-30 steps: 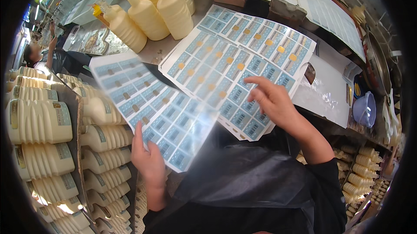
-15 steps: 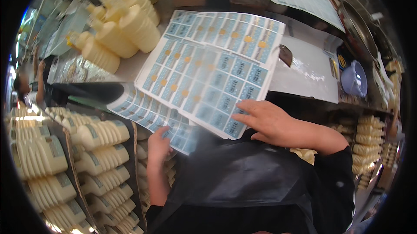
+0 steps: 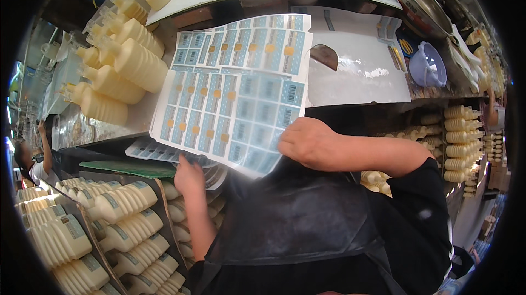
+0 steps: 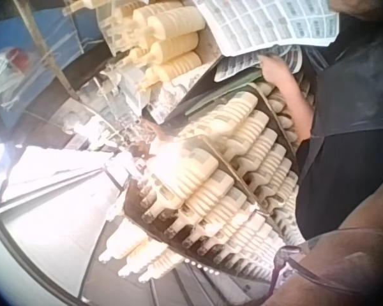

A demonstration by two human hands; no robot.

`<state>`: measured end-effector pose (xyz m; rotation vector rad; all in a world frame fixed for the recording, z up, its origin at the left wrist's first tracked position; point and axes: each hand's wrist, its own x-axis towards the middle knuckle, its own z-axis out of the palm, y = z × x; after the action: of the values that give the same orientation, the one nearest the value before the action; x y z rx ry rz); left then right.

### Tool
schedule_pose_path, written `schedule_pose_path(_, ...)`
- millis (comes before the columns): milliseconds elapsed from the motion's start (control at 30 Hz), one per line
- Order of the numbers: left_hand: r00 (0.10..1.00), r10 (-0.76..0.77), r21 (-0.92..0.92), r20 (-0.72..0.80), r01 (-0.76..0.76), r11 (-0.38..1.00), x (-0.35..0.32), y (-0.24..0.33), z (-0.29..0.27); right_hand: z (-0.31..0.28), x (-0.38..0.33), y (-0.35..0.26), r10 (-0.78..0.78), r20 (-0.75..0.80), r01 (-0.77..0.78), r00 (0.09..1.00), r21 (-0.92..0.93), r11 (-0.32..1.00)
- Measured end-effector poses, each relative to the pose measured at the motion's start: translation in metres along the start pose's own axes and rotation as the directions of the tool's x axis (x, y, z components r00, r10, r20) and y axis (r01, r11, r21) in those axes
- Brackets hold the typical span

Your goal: The person applies adhesive labels to the neck and body of cream-colored plastic bottles. They peel labels from a sheet, align them on the bottles, and smooth them down by hand. The person also handles sheets of labels, separating and organizing them on the work surface.

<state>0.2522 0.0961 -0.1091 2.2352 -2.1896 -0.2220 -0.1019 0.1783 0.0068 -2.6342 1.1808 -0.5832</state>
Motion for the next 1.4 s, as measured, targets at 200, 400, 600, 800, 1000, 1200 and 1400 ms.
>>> schedule_pose_path(200,1.0,-0.008,-0.682,0.019,0.019,0.731,-0.018,-0.01,-0.015,-0.011,0.008,-0.003,0.342,0.001,-0.316,0.94,0.383,0.868)
schedule_pose_path(400,0.871,0.06,-0.833,0.487,0.484,-0.267,-0.031,0.042,-0.035,-0.001,0.013,-0.009,0.338,0.053,-0.324,0.94,0.456,0.829)
schedule_pose_path(600,0.906,0.122,-0.84,0.406,0.422,-0.34,-0.013,0.047,-0.006,-0.003,0.016,0.0,0.256,-0.081,-0.243,0.963,0.136,0.96)
schedule_pose_path(800,0.781,0.211,-0.726,0.588,0.624,-0.29,-0.041,0.014,0.007,-0.013,0.004,0.032,0.429,-0.579,-0.537,0.693,-0.018,0.843)
schedule_pose_path(1000,0.497,0.029,-0.495,0.868,0.855,0.154,-0.089,-0.072,0.083,0.014,-0.021,0.045,0.91,0.001,-0.409,0.415,0.894,0.185)
schedule_pose_path(1200,0.798,0.191,-0.689,0.572,0.593,-0.416,-0.074,-0.073,0.148,0.034,-0.005,0.045,0.84,0.129,-0.26,0.527,0.966,0.014)
schedule_pose_path(1400,0.772,-0.068,-0.533,0.633,0.37,-0.761,0.053,0.008,0.147,0.035,0.006,0.04,0.846,0.0,-0.232,0.533,0.962,0.146)
